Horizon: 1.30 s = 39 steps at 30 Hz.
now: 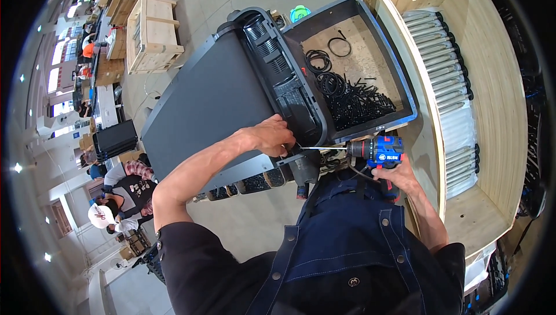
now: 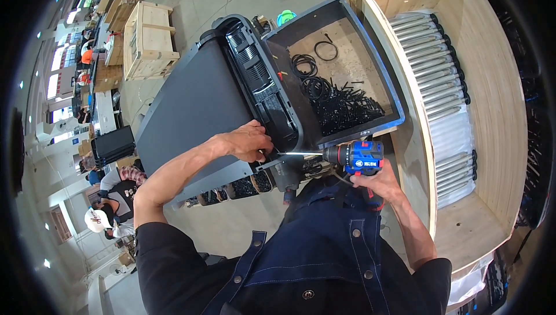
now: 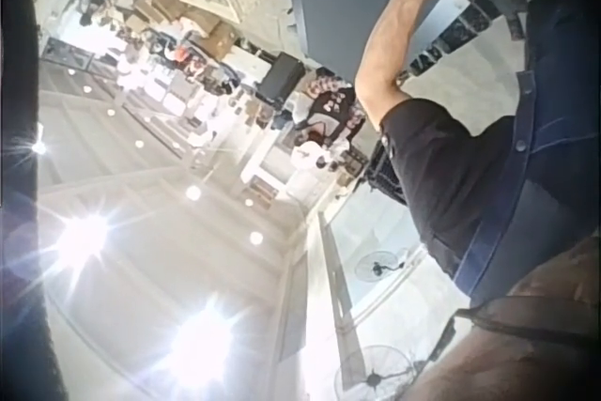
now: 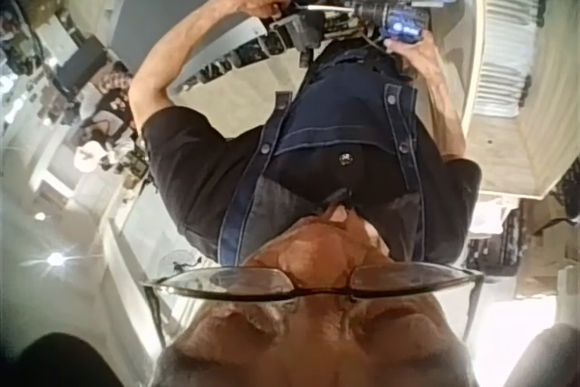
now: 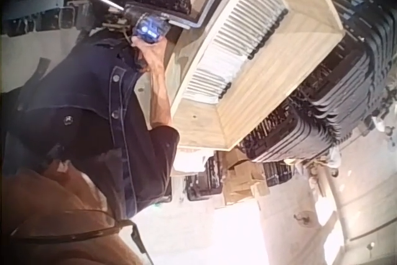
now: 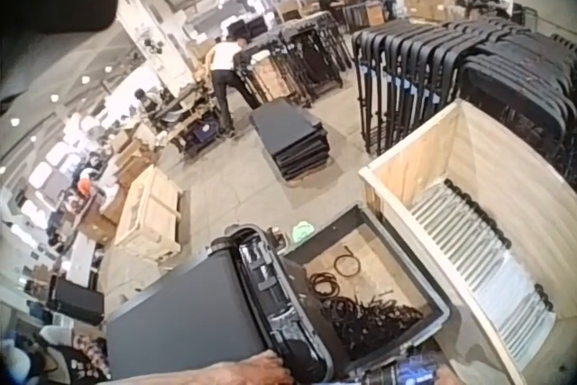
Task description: Assembling the base components and frame of treadmills on a factory floor.
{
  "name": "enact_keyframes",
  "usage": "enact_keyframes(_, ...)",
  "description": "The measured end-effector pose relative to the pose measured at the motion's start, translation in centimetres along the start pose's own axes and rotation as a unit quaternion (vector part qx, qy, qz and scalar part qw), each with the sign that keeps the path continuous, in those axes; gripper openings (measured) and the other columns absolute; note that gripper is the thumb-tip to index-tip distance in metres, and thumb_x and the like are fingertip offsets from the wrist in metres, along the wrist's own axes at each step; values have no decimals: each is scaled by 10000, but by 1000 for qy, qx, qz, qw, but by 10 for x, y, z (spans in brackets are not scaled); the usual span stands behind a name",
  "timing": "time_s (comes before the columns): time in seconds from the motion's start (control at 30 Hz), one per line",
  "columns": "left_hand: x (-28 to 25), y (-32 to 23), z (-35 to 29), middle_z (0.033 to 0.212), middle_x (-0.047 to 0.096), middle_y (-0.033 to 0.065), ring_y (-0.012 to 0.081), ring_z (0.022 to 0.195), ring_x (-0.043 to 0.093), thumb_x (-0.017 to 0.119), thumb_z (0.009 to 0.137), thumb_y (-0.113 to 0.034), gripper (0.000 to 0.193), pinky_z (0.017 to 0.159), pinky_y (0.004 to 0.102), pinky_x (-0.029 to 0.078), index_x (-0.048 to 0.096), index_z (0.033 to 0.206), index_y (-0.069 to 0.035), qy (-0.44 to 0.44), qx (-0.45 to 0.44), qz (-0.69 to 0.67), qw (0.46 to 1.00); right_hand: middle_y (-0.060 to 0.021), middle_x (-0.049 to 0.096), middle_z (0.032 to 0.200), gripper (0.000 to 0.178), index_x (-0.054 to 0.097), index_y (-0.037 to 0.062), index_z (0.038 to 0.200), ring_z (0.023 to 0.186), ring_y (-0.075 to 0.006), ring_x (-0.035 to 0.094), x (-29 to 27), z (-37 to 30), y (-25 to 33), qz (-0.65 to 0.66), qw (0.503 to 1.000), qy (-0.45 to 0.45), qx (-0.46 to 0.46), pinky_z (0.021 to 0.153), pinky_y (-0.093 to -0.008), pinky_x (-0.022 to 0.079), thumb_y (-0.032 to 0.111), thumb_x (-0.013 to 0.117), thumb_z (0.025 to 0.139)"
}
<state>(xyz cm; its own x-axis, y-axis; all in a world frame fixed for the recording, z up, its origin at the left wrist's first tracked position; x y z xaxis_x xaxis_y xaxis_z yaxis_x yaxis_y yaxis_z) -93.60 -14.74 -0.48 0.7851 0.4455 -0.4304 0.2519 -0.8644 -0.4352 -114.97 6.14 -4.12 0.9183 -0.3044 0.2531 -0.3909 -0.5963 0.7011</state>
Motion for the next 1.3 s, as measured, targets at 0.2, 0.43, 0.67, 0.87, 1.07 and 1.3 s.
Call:
enact_keyframes(0.2,1,0,1,969,691,13,227,1049,563,719,868,-301,200,969,389,331,755,997,-152,-6,10,-3,1000,-68,733,889,377,704,29,1064,700,-156,691,3,21,15,15,997,65,34,683,-325,592,12,848,716)
enact_keyframes(0.43,6,2,1,991,688,20,234,1064,562,716,865,-305,229,979,396,331,746,1031,-150,-15,26,11,999,-35,684,802,367,687,66,1028,641,-142,646,5,33,37,-59,993,75,73,616,-310,534,65,837,693)
enact_keyframes(0.67,0,3,-3,972,681,39,255,1063,564,772,827,-291,306,1004,408,332,710,1068,-113,-3,50,-51,997,-32,684,787,353,681,58,1000,610,-132,632,8,41,54,-101,990,78,59,584,-300,526,62,827,678)
enact_keyframes(0.87,-7,-1,-11,976,696,78,273,1099,561,860,739,-219,443,1013,402,362,670,1119,-94,-27,35,-54,998,-55,703,845,327,694,16,1010,653,-142,632,22,47,77,-83,986,129,61,576,-308,531,15,789,698)
enact_keyframes(1.07,-10,3,-15,1060,709,123,303,1109,602,863,756,-218,507,1011,425,448,663,1193,-56,-55,12,-61,997,-57,729,936,373,705,23,1053,736,-150,651,28,58,83,-100,980,157,70,597,-307,538,3,769,686)
enact_keyframes(1.3,-71,53,-98,1222,707,133,263,1160,662,792,874,-223,458,1026,408,507,648,1264,-32,-427,-116,-398,804,-68,722,927,350,694,20,1031,700,-150,645,25,69,72,-93,979,170,66,593,-313,537,6,766,689)
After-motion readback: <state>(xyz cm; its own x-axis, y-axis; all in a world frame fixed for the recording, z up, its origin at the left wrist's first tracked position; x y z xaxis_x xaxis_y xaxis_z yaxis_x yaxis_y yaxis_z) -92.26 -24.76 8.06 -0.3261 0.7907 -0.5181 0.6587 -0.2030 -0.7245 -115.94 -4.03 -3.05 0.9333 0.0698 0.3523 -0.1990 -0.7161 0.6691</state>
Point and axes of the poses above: each hand's wrist, its own z-axis towards the middle knuckle, its own x-axis out of the palm, y = z × x, the point moved 10 cm from there along z, towards the middle knuckle
